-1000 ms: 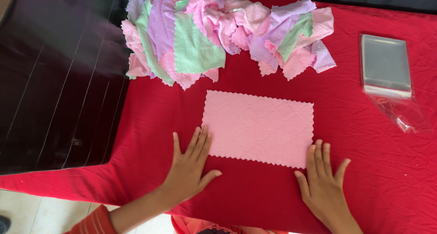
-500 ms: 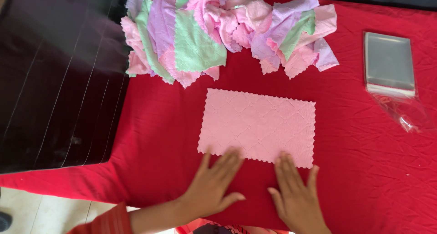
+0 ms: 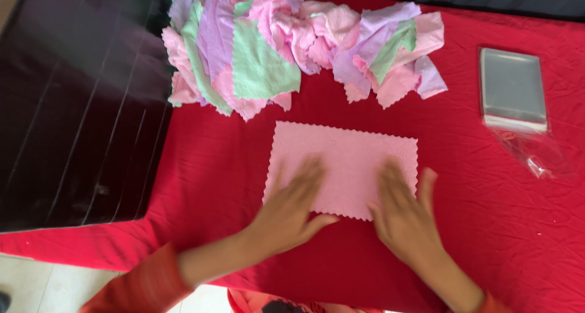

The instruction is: Folding small microfiber cloths and placing them into clear plastic adhesive bags for packaging.

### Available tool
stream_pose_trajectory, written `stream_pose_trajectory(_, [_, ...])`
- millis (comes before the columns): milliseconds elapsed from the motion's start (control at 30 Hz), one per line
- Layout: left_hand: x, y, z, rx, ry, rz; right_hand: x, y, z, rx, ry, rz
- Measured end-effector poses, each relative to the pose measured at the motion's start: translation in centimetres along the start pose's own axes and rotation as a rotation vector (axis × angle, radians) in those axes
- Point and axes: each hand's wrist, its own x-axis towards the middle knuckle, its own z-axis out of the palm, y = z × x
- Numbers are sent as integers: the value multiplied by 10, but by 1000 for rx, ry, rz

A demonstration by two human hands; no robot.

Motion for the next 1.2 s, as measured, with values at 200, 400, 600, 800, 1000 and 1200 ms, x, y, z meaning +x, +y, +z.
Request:
stream_pose_trajectory(200, [71,-34,83,92,141,73,72,2,47,37,-69,-66])
stream_pose_trajectory(400, [69,-56,81,86,93,37,66,36,48,160,-273,103])
stream_pose_trajectory(600, [50,-83,36,140,98,-82,39,85,42,96,-240,247])
stream_pose_trajectory(800, [32,-74,28,280,18,-176,35,51,30,1,-109,223])
stream_pose_trajectory(1000, [19,-61,35,176,-43,-118,24,26,32,77,-255,115])
stream_pose_trajectory(1200, [9,-78,21,292,-95,-192,-2,67,38,-32,-284,267])
